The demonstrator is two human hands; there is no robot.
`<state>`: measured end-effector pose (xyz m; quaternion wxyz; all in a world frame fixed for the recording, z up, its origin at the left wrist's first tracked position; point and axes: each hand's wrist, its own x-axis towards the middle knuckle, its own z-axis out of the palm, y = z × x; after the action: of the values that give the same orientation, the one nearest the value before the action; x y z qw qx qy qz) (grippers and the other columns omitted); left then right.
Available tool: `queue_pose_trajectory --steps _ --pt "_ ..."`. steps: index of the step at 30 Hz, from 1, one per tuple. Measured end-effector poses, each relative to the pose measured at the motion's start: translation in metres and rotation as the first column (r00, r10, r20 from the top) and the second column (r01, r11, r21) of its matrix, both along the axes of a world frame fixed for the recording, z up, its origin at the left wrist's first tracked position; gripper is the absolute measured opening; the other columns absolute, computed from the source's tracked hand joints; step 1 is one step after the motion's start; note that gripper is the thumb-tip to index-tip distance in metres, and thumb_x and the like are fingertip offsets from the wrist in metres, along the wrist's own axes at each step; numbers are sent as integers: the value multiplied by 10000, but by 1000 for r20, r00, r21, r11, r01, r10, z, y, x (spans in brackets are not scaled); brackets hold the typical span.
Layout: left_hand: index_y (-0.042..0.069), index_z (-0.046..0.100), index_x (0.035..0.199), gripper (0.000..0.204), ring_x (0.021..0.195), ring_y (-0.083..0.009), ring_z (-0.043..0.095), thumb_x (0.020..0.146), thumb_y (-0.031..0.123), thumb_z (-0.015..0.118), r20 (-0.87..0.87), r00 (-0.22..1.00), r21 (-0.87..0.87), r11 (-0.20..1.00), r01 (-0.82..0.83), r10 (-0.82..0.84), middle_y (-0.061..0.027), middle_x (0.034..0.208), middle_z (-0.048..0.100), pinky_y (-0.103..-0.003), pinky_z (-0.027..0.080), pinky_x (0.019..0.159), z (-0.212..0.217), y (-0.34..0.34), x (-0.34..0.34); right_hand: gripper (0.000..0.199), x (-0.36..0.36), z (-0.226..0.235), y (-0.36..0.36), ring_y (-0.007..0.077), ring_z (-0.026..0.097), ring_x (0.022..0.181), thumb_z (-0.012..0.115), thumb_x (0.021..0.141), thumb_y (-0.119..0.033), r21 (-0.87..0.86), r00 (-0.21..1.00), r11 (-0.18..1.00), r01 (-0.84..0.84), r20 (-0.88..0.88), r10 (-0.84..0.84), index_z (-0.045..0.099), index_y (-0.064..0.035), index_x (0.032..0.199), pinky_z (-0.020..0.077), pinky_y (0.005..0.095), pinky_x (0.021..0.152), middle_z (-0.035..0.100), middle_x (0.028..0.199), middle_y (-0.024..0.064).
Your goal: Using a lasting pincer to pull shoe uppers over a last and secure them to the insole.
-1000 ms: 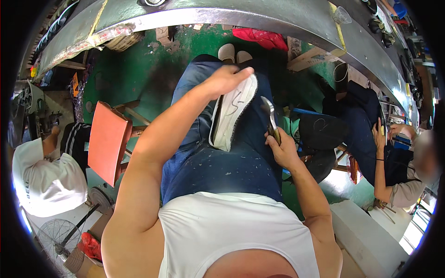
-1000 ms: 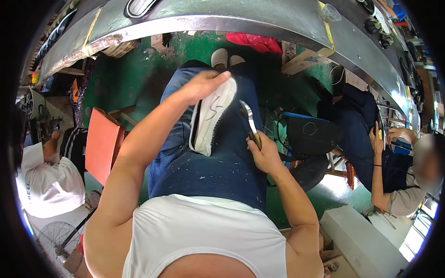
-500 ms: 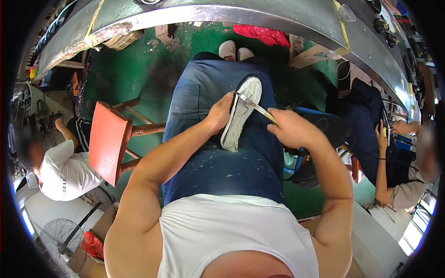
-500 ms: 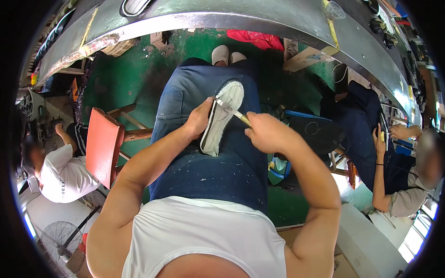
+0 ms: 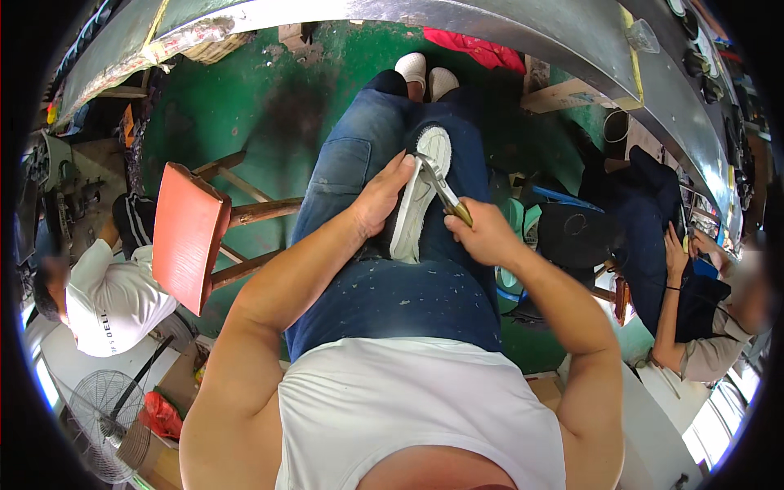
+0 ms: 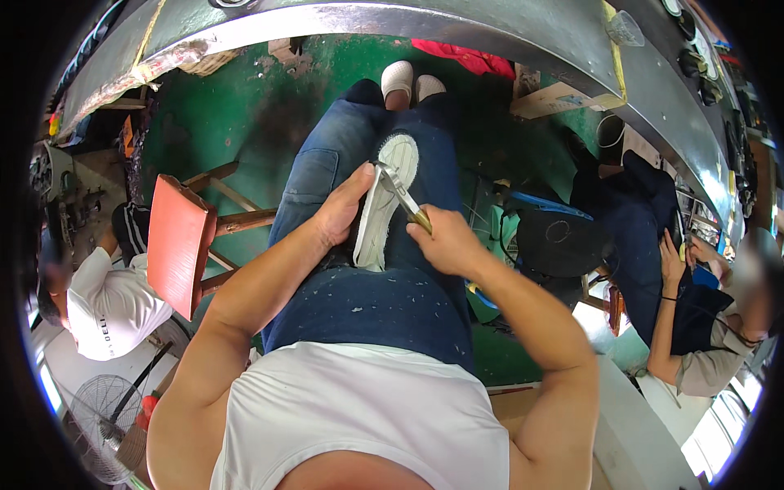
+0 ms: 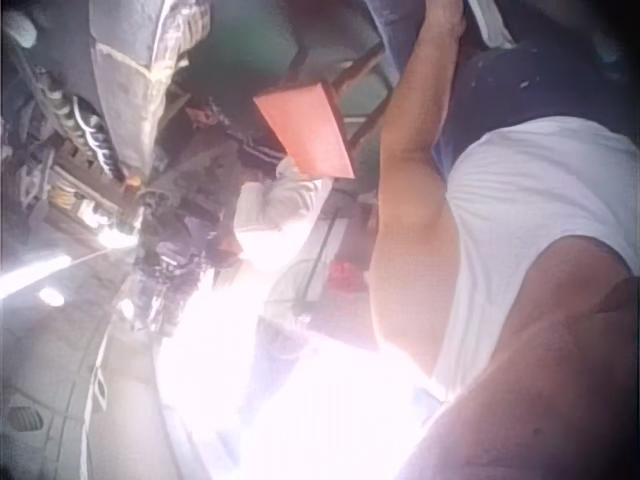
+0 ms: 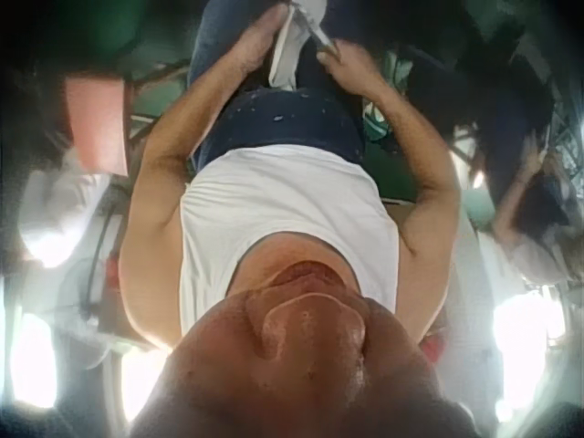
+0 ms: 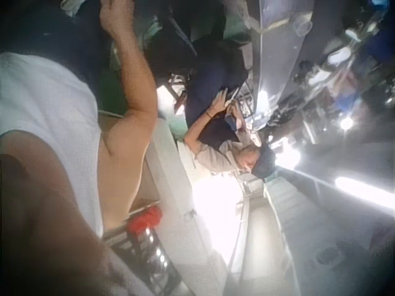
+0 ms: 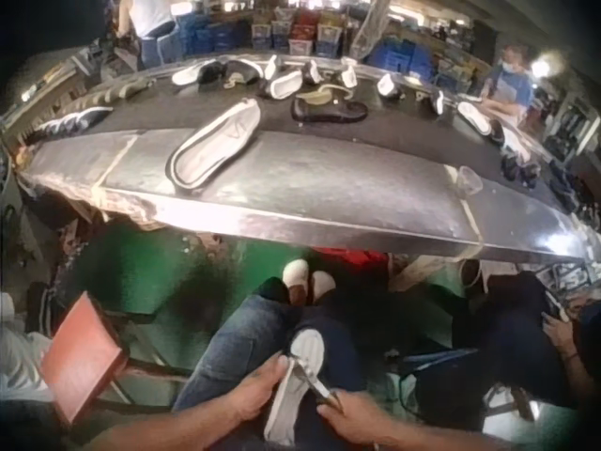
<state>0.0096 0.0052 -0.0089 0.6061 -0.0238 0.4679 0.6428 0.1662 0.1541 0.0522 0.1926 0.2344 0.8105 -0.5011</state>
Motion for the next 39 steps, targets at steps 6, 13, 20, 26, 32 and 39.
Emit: queue_pose_trajectory --steps 6,13,20,26,32,39 --pt "54 329 1556 674 1264 -173 525 1014 343 606 -107 993 -31 999 39 -43 -91 1410 549 -323 415 1074 12 21 -2 330 18 -15 -26 348 680 851 638 946 -264 -62 955 953 296 22 -295 625 18 1117 539 432 736 677 916 197" --pt "88 358 1551 578 1249 -157 534 1035 245 566 -108 993 -67 997 42 -49 -84 1406 553 -306 421 1066 15 29 0 388 5 -2 46 225 681 917 571 1003 -224 -711 919 587 388 349 -185 552 52 1275 600 332 655 674 1101 152" --pt "81 316 1567 588 1284 -163 503 1048 245 540 -233 971 -53 998 47 -58 -86 1455 505 -315 397 1093 6 28 1 318 3 7 22 159 667 802 546 1022 -227 -663 852 538 520 360 -380 586 32 1203 501 238 525 668 1007 91" --pt "61 288 1573 615 1320 -188 465 1039 215 549 -550 828 -79 994 75 -106 -135 1476 487 -292 346 1116 -3 26 8 324 3 -37 18 81 546 575 583 1008 -248 -360 848 778 515 79 -524 606 35 1162 371 208 456 657 798 64" --pt "81 267 1585 612 1308 -169 456 1048 205 534 -468 876 -69 993 92 -113 -120 1479 474 -289 352 1108 2 29 6 417 26 1 44 201 705 861 604 997 -237 -769 884 465 440 280 -373 558 86 1257 535 246 541 689 1073 159" --pt "84 272 1583 600 1309 -176 474 1042 170 517 -577 801 -103 987 122 -160 -148 1470 496 -284 352 1114 -8 27 7 290 12 -12 48 109 630 710 564 1024 -242 -623 926 690 369 310 -216 599 27 1126 443 229 504 658 884 71"
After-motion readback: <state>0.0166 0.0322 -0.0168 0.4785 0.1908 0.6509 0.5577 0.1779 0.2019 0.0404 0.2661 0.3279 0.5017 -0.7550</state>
